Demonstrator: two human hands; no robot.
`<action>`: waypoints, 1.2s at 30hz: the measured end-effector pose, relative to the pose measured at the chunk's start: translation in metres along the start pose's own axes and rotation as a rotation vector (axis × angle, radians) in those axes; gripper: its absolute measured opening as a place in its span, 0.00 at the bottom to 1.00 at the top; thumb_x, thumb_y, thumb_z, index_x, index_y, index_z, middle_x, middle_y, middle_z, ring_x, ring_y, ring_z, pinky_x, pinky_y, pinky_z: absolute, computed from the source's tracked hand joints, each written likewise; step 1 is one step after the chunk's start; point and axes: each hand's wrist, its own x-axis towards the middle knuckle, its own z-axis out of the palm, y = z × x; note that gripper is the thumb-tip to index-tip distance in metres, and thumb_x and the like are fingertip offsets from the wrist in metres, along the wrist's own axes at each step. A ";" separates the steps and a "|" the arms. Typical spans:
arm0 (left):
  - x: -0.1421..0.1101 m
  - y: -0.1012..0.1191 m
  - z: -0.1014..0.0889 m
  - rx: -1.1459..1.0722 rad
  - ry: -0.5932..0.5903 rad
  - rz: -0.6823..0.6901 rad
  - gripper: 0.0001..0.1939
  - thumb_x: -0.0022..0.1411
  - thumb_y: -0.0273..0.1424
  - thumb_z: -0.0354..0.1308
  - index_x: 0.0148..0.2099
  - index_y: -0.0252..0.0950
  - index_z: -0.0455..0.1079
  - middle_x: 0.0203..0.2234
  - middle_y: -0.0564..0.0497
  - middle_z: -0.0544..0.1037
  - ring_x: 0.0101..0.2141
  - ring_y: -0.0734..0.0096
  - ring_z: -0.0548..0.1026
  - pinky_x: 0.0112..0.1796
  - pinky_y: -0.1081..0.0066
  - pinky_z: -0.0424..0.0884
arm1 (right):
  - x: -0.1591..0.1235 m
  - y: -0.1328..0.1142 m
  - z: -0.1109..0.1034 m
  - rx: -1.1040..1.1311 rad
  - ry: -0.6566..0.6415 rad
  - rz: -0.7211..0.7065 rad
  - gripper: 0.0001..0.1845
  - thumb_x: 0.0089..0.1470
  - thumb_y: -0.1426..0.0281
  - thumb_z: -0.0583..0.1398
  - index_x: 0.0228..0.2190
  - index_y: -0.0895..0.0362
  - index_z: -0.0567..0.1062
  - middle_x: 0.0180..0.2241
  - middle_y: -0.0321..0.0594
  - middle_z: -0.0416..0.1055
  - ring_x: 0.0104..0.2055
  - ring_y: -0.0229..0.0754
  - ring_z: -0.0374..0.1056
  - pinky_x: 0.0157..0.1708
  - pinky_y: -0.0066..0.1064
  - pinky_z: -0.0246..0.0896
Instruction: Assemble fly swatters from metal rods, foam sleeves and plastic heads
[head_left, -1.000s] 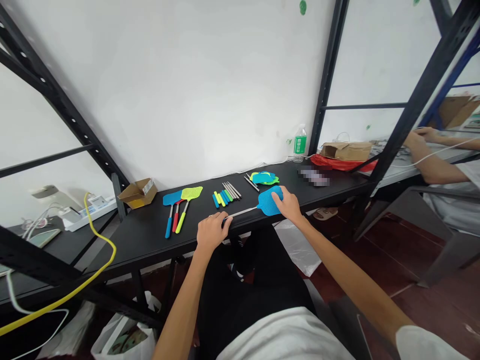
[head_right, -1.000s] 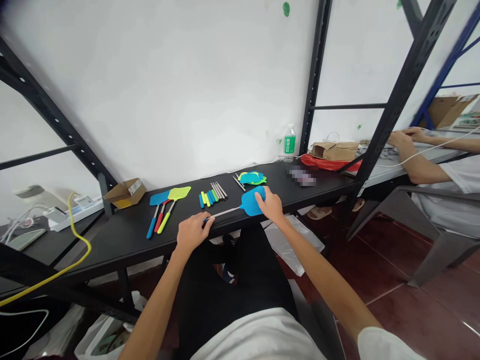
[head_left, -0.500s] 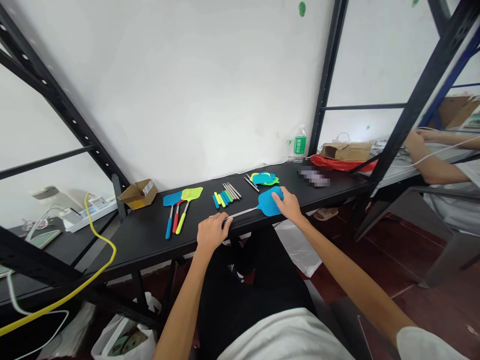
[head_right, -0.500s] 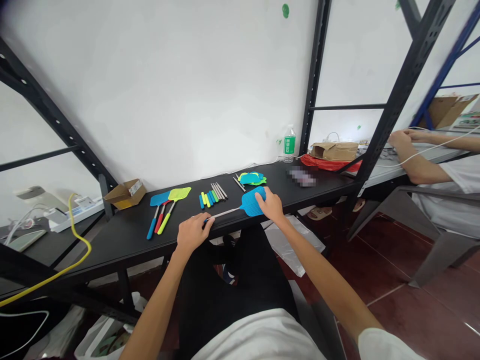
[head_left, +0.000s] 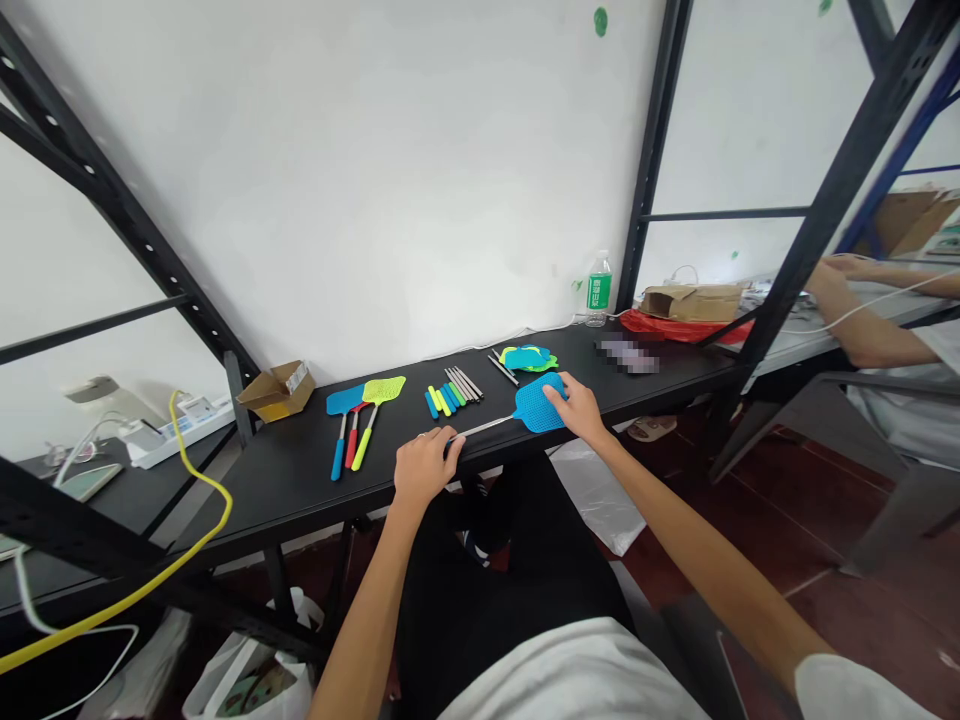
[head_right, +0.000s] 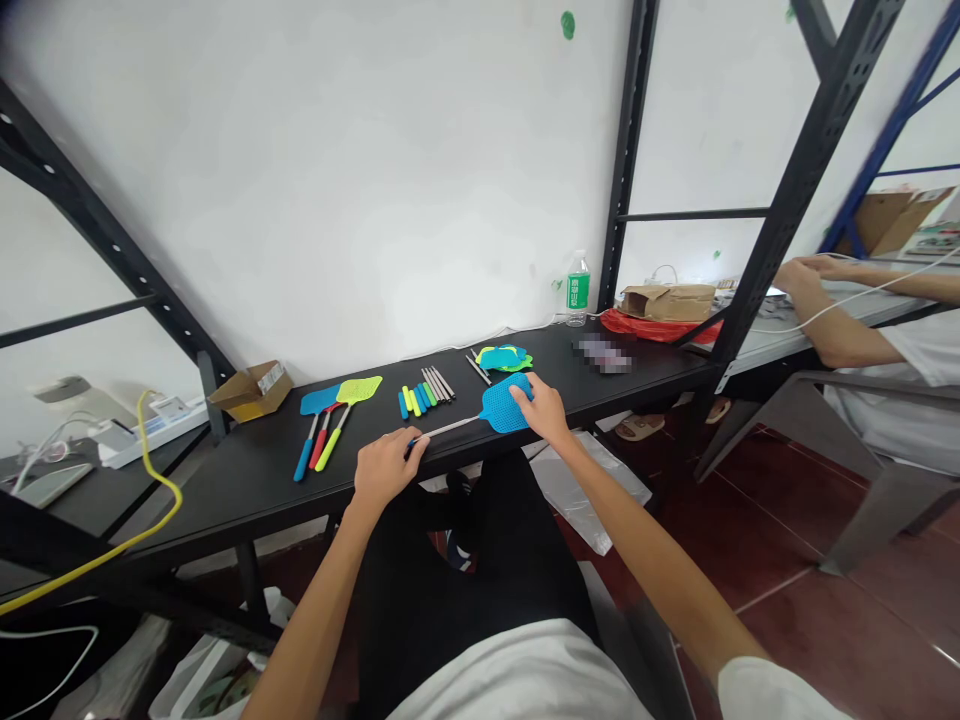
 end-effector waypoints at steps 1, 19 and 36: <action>0.000 0.000 0.000 -0.001 0.001 0.000 0.21 0.73 0.46 0.40 0.44 0.43 0.72 0.37 0.50 0.80 0.38 0.63 0.76 0.30 0.69 0.57 | 0.000 0.000 0.000 0.009 -0.002 0.001 0.21 0.60 0.49 0.52 0.37 0.53 0.71 0.23 0.35 0.68 0.25 0.44 0.64 0.28 0.30 0.52; 0.002 -0.001 0.000 0.008 -0.026 -0.003 0.20 0.74 0.42 0.38 0.46 0.43 0.70 0.38 0.50 0.79 0.37 0.65 0.76 0.30 0.70 0.58 | 0.011 0.007 -0.002 0.368 -0.094 0.146 0.27 0.51 0.61 0.56 0.52 0.54 0.72 0.25 0.36 0.73 0.24 0.43 0.64 0.26 0.33 0.60; 0.002 -0.001 -0.001 -0.003 -0.028 -0.005 0.20 0.74 0.41 0.37 0.45 0.42 0.70 0.39 0.49 0.79 0.36 0.65 0.76 0.30 0.70 0.58 | 0.018 0.012 -0.007 0.703 -0.117 0.260 0.35 0.40 0.67 0.54 0.51 0.59 0.76 0.35 0.42 0.79 0.31 0.43 0.69 0.29 0.31 0.61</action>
